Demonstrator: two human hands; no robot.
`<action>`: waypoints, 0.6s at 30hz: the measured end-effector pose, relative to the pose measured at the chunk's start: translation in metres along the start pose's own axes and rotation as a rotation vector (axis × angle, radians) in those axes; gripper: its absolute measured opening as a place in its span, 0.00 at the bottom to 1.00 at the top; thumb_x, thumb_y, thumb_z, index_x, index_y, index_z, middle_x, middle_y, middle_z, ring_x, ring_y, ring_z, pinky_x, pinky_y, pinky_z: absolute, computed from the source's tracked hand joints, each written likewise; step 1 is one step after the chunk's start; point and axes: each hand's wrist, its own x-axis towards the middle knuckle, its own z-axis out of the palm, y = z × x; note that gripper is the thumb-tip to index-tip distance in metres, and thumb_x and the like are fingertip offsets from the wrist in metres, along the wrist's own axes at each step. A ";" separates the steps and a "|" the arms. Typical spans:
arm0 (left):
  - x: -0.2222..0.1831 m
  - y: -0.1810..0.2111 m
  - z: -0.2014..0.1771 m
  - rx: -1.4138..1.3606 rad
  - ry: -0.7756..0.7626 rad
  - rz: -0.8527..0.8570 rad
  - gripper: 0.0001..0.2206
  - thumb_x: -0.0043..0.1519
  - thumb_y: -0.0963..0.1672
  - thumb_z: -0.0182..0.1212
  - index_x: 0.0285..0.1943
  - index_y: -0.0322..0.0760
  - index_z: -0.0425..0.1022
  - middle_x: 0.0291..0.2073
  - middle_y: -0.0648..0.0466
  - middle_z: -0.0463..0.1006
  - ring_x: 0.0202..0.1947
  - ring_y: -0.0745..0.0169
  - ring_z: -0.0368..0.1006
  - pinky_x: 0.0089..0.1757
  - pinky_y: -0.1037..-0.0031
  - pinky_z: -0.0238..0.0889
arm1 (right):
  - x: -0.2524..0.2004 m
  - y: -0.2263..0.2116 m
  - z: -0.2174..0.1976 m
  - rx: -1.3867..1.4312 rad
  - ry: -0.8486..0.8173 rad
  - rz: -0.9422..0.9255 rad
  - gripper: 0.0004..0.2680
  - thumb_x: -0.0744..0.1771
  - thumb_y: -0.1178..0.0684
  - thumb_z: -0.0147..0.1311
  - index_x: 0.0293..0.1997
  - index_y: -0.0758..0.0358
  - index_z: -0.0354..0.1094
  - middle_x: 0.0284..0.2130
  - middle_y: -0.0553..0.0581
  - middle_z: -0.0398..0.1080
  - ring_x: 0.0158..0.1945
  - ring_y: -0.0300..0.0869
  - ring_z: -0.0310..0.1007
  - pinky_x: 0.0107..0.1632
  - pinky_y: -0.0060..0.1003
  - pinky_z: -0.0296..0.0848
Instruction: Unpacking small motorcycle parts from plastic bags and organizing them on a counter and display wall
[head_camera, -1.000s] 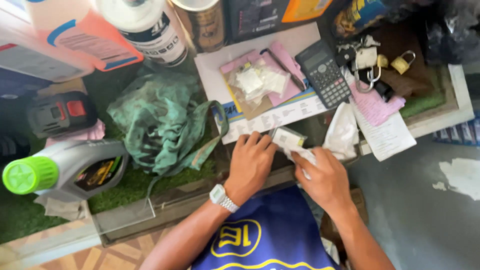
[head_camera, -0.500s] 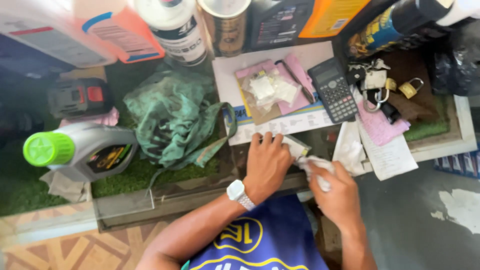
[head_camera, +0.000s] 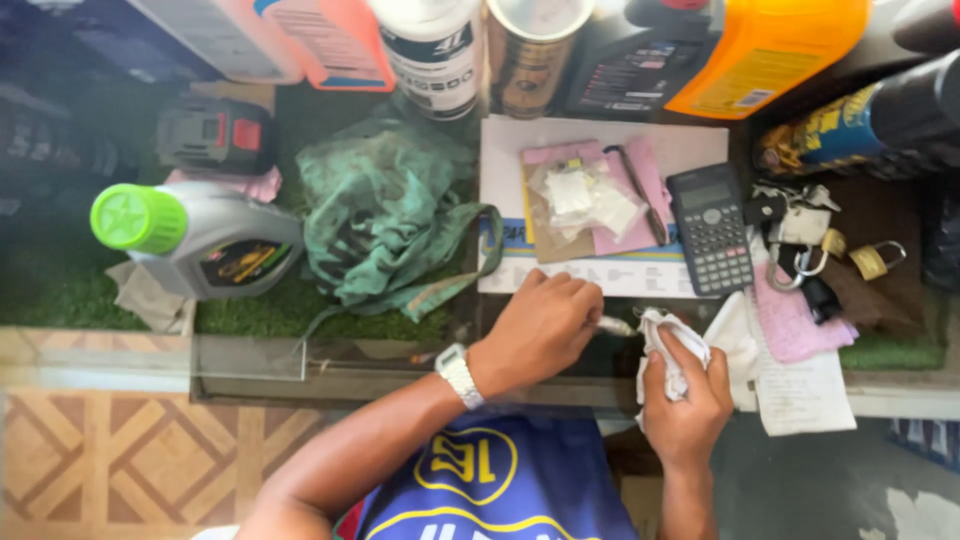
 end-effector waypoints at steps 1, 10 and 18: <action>0.004 0.002 -0.014 -0.064 0.040 0.010 0.06 0.57 0.42 0.61 0.37 0.43 0.67 0.29 0.52 0.74 0.34 0.46 0.69 0.38 0.55 0.54 | 0.002 0.000 0.000 -0.006 -0.012 -0.027 0.09 0.71 0.61 0.56 0.57 0.68 0.75 0.45 0.68 0.70 0.48 0.57 0.76 0.54 0.47 0.73; 0.059 -0.038 -0.053 0.081 0.267 -0.086 0.09 0.60 0.43 0.62 0.45 0.40 0.67 0.35 0.50 0.79 0.39 0.44 0.73 0.40 0.56 0.59 | 0.027 0.005 0.003 0.022 -0.173 -0.165 0.11 0.69 0.59 0.56 0.58 0.67 0.73 0.47 0.69 0.72 0.50 0.59 0.75 0.57 0.49 0.72; 0.027 -0.047 -0.081 0.459 0.328 -0.197 0.12 0.59 0.48 0.63 0.48 0.42 0.75 0.42 0.51 0.75 0.42 0.47 0.70 0.41 0.57 0.61 | 0.036 0.006 -0.011 -0.316 -0.402 -0.245 0.17 0.63 0.41 0.59 0.59 0.38 0.73 0.58 0.55 0.66 0.58 0.54 0.65 0.63 0.54 0.57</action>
